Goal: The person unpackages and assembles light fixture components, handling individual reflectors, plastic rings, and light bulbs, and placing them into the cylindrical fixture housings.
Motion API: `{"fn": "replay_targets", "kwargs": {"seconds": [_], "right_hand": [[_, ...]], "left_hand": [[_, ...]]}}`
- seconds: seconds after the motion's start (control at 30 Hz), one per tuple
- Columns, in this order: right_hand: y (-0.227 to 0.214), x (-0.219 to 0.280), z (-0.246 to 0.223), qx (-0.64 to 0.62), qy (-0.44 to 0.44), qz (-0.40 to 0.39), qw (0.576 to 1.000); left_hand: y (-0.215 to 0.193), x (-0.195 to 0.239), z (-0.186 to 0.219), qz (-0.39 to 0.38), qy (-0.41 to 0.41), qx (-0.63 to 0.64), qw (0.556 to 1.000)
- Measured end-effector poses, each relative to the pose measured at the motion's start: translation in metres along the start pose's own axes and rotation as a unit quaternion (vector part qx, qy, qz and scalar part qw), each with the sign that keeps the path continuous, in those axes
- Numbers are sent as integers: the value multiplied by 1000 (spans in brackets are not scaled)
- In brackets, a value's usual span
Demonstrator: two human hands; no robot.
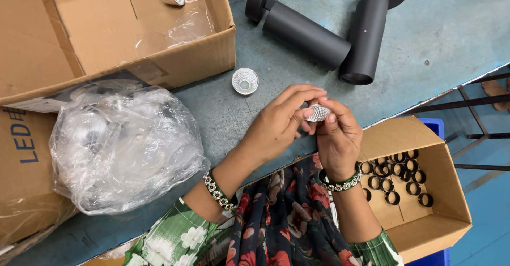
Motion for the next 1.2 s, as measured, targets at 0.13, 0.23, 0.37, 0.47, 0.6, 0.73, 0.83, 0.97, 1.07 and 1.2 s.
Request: {"fn": "replay_targets", "kwargs": {"seconds": [0.13, 0.23, 0.37, 0.47, 0.6, 0.73, 0.83, 0.97, 1.07, 1.2], "right_hand": [[1, 1, 1, 21, -9, 2, 1000], [2, 3, 2, 38, -1, 17, 999], [8, -2, -2, 34, 6, 16, 999], [12, -4, -4, 19, 16, 31, 999], [11, -1, -4, 6, 2, 61, 998], [1, 2, 2, 20, -7, 81, 997], [0, 3, 3, 36, -17, 70, 997], [0, 2, 2, 63, -21, 77, 995], [1, 2, 1, 58, -20, 77, 995], [1, 2, 0, 75, -33, 75, 994]], "left_hand": [[1, 2, 4, 12, 54, -26, 998], [-1, 5, 6, 45, 77, -65, 994], [-3, 4, 2, 65, 52, -57, 995], [-5, 5, 5, 87, 93, -101, 987], [1, 14, 13, 85, 174, -111, 975], [0, 10, 9, 69, 129, -59, 987], [0, 9, 7, 74, 98, -65, 990], [-1, 8, 9, 76, 106, -58, 990], [0, 7, 8, 75, 105, -54, 990], [1, 6, 3, 75, 99, -60, 991]]}}
Point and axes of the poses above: each hand's wrist, its own x-axis away from the middle knuckle, its own y-axis out of the palm, z = x × y, the point moved 8 cm from there along -x, towards the middle knuckle, and after that the axes turned 9 degrees about x, right-handed, at the moved point
